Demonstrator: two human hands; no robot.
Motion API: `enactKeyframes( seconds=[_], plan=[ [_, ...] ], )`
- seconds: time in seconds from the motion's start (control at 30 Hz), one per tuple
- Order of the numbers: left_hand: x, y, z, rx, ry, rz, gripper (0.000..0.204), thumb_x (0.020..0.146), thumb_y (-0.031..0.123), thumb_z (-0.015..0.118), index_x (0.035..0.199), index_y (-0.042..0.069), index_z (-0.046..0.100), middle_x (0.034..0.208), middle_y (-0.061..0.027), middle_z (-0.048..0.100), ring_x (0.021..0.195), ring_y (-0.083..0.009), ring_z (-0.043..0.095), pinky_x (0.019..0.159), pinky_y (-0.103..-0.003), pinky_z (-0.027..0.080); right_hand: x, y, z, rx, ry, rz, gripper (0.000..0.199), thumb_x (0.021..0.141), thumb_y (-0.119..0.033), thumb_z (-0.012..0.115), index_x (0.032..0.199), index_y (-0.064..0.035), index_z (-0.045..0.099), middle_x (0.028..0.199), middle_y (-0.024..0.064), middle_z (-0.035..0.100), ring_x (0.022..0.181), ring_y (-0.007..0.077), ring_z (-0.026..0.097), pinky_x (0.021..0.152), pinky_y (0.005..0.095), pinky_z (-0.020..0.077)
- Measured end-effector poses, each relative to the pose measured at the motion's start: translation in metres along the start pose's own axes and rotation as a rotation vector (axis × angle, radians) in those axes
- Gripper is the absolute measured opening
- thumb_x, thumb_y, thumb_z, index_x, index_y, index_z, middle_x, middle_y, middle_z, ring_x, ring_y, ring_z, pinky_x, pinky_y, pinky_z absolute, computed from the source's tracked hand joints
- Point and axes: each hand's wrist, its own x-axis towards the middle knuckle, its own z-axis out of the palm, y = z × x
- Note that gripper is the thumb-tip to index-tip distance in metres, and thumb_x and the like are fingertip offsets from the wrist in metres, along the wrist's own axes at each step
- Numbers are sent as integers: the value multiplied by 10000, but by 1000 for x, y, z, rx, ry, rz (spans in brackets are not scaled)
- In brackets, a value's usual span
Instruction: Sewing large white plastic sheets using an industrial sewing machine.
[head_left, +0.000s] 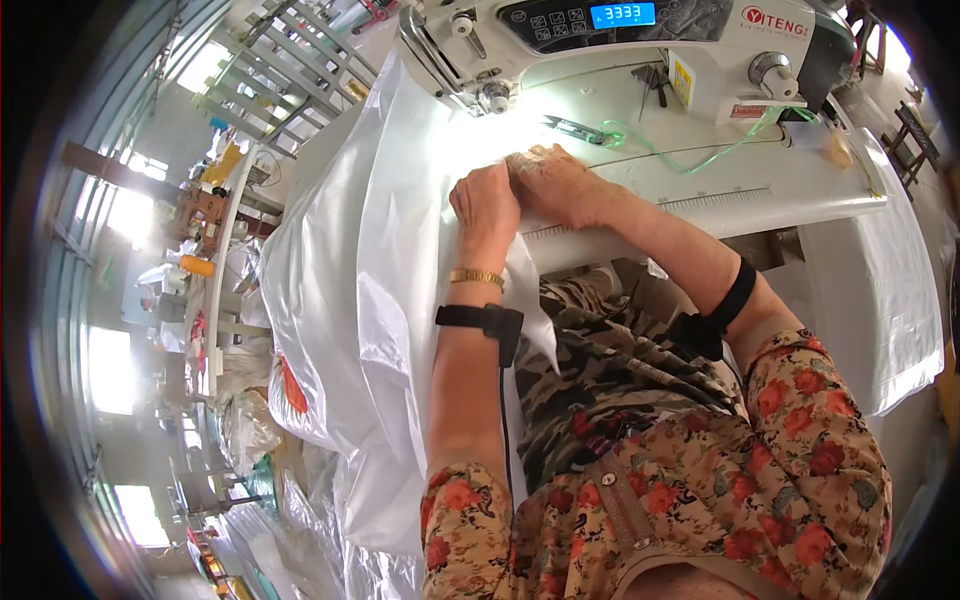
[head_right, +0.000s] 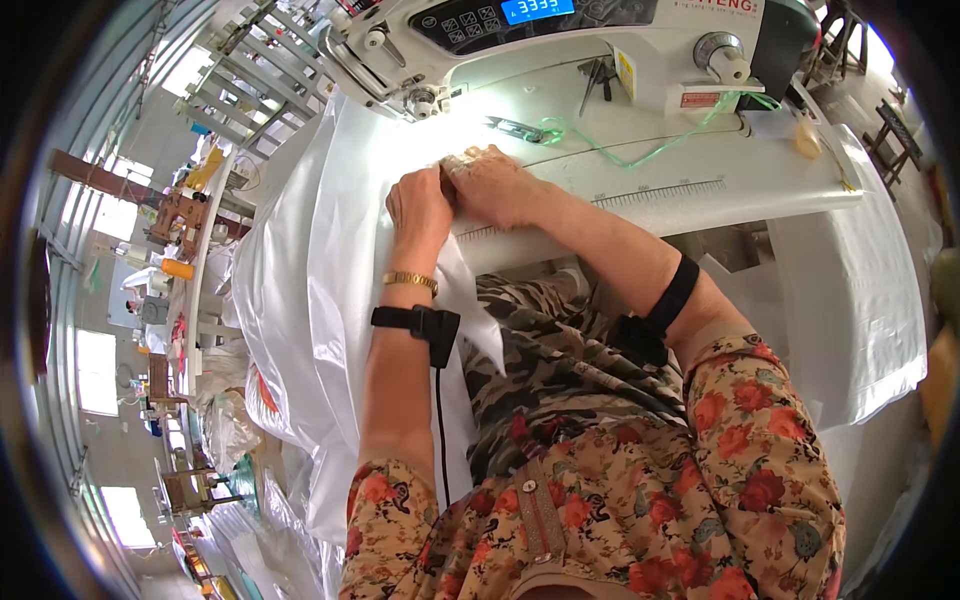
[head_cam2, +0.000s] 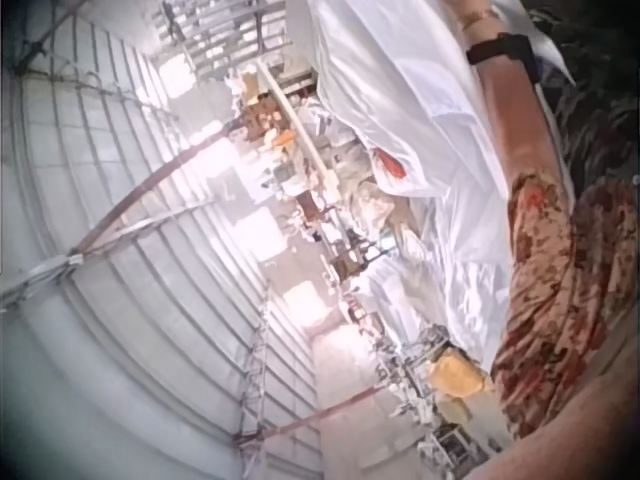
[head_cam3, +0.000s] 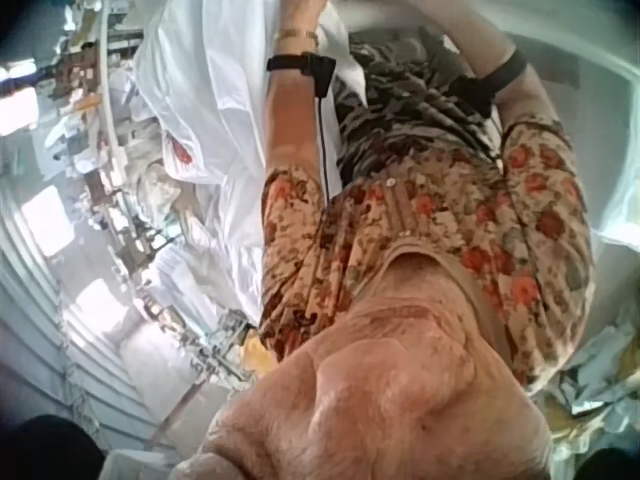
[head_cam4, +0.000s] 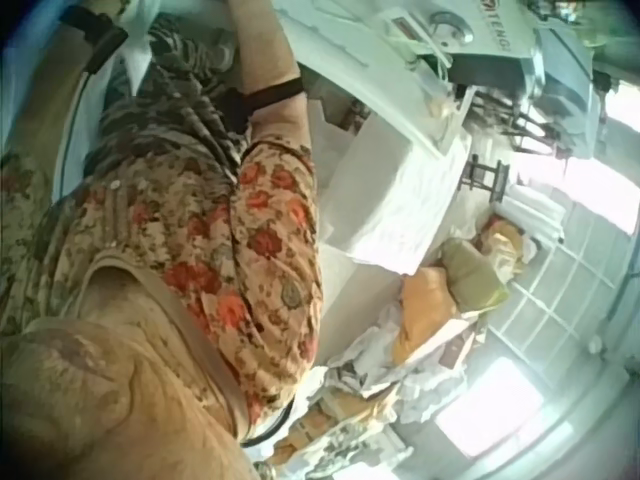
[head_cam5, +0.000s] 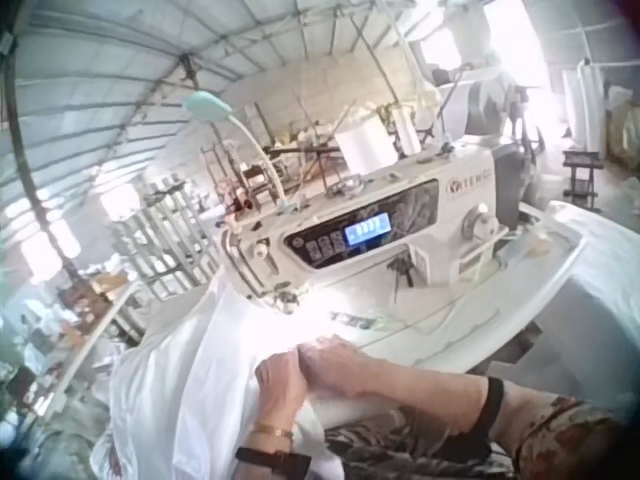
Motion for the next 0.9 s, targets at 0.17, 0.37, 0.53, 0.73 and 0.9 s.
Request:
enactKeyframes(
  seconds=[0.17,0.37,0.53,0.73,0.9],
  plan=[
    [-31,0,-12,-178,-50,-117,332,876,168,580,1154,-12,604,1110,-261,626,1053,-402,591,912,-459,458,2,9,6,11,-37,24,348,833,-140,521,1133,36,547,1069,250,623,1040,376,589,916,450,434],
    [-192,-10,2,-393,248,-6,573,926,223,558,1394,-46,369,1426,-249,399,1309,-410,385,1083,-471,307,-28,-7,-5,280,227,37,495,919,-150,528,1382,-21,409,1216,217,586,1153,373,542,1028,420,400],
    [-334,-20,39,-456,144,-357,618,910,216,587,1413,-46,342,1478,-251,321,1381,-404,285,1130,-451,228,-126,-51,10,566,238,30,432,927,-149,587,1288,64,482,1210,246,586,1095,330,597,889,377,508],
    [-409,-34,50,-394,1,-826,555,896,245,658,1328,-54,476,1321,-261,513,1221,-387,493,1040,-414,380,-140,-98,103,763,41,522,864,776,-379,759,1389,64,342,1314,266,492,1236,368,484,1054,398,376],
    [-409,-64,-1,-401,126,-982,492,889,247,667,1250,-58,532,1260,-252,554,1166,-385,524,1001,-425,405,-132,-122,164,939,-10,649,790,753,-313,749,1335,53,359,1236,208,494,1161,308,494,998,382,387]
  ],
)
